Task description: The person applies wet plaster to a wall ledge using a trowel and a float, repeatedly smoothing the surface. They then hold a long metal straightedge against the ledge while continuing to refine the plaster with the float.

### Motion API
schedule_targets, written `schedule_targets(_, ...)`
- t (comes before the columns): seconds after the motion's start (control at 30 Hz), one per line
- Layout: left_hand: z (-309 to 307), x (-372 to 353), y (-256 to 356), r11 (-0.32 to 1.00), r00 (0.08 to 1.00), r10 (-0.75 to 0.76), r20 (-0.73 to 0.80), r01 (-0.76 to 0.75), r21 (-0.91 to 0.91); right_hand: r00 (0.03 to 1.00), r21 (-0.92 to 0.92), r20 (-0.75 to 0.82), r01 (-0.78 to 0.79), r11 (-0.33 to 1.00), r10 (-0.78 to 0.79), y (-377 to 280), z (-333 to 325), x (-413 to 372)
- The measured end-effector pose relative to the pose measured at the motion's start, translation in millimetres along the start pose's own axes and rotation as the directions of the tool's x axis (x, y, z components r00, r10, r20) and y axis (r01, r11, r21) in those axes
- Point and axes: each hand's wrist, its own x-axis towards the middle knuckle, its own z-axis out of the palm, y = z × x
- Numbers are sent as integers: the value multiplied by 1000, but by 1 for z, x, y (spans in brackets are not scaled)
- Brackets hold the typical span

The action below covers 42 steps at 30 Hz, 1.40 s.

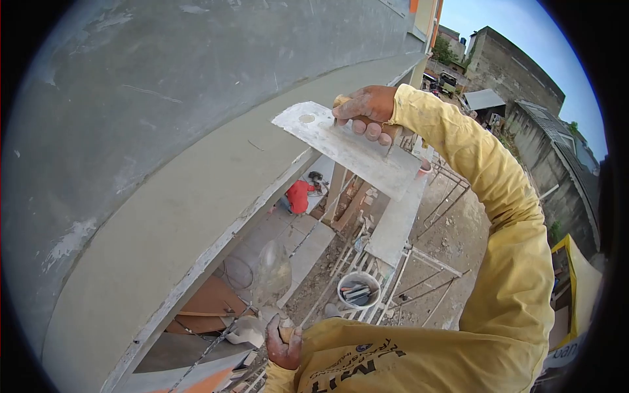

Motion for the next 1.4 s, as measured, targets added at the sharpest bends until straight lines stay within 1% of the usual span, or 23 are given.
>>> schedule_targets(0.13,3,4,2,999,1000,19,15,-19,34,997,92,-43,-59,994,63,21,-39,19)
schedule_targets(0.2,5,9,13,1000,999,29,38,-29,-6,992,107,-85,-79,991,88,32,-56,27)
schedule_targets(0.27,7,12,21,998,997,42,58,-39,-47,958,151,-251,-100,983,136,43,-75,28)
schedule_targets(0.33,7,12,21,1000,999,3,51,-1,-21,940,138,-297,-133,981,169,55,-95,37)
schedule_targets(0.4,9,15,17,1000,999,7,53,-6,-29,876,49,-462,-129,990,137,58,-103,38)
schedule_targets(0.43,10,15,15,999,998,6,55,-4,-34,863,-103,-500,-146,984,76,55,-104,35)
schedule_targets(0.47,12,18,4,999,999,6,43,-4,-35,867,-112,-494,-139,984,66,54,-102,32)
schedule_targets(0.53,14,20,-20,985,991,110,82,-119,124,938,134,-337,133,982,-81,36,-69,9)
schedule_targets(0.57,14,21,-15,985,994,93,56,-100,138,954,95,-271,158,983,-127,26,-48,0)
schedule_targets(0.63,21,34,3,986,987,73,144,-93,138,977,48,-116,187,981,-181,8,-12,-13)
schedule_targets(0.67,24,36,4,986,989,64,133,-83,145,982,37,-29,188,982,-187,1,2,-16)
schedule_targets(0.73,32,42,5,970,977,155,146,-178,164,981,-30,112,165,986,-161,-21,28,-33)
schedule_targets(0.77,33,42,10,982,980,107,169,-131,138,969,-35,153,203,979,-195,-21,36,-27)
schedule_targets(0.8,35,42,12,982,980,109,168,-133,137,969,-36,152,205,978,-197,-24,40,-24)
schedule_targets(0.87,40,42,15,989,981,79,176,-100,110,956,-228,201,257,939,-213,-28,46,-18)
schedule_targets(0.93,41,42,13,987,980,89,176,-111,118,960,-225,192,243,944,-201,-34,44,-19)
schedule_targets(1.0,43,40,10,985,981,91,171,-114,128,988,-291,111,140,946,-112,-34,34,-10)
schedule_targets(1.03,44,39,7,988,984,65,168,-87,127,988,-290,114,136,947,-107,-32,29,-3)
schedule_targets(1.1,45,40,5,990,983,46,178,-68,125,996,-265,5,89,960,-91,-26,15,13)
schedule_targets(1.17,46,41,8,995,988,-95,121,98,-23,996,-255,-36,73,964,-85,-15,-5,35)
schedule_targets(1.3,50,47,6,997,994,-36,99,29,69,992,-182,-109,46,982,-67,0,-41,60)
schedule_targets(1.37,52,52,28,985,980,-156,120,163,-48,989,-117,-138,33,993,-49,4,-56,69)
schedule_targets(1.4,55,54,27,986,980,-154,123,160,-43,989,-110,-140,35,993,-50,7,-65,76)
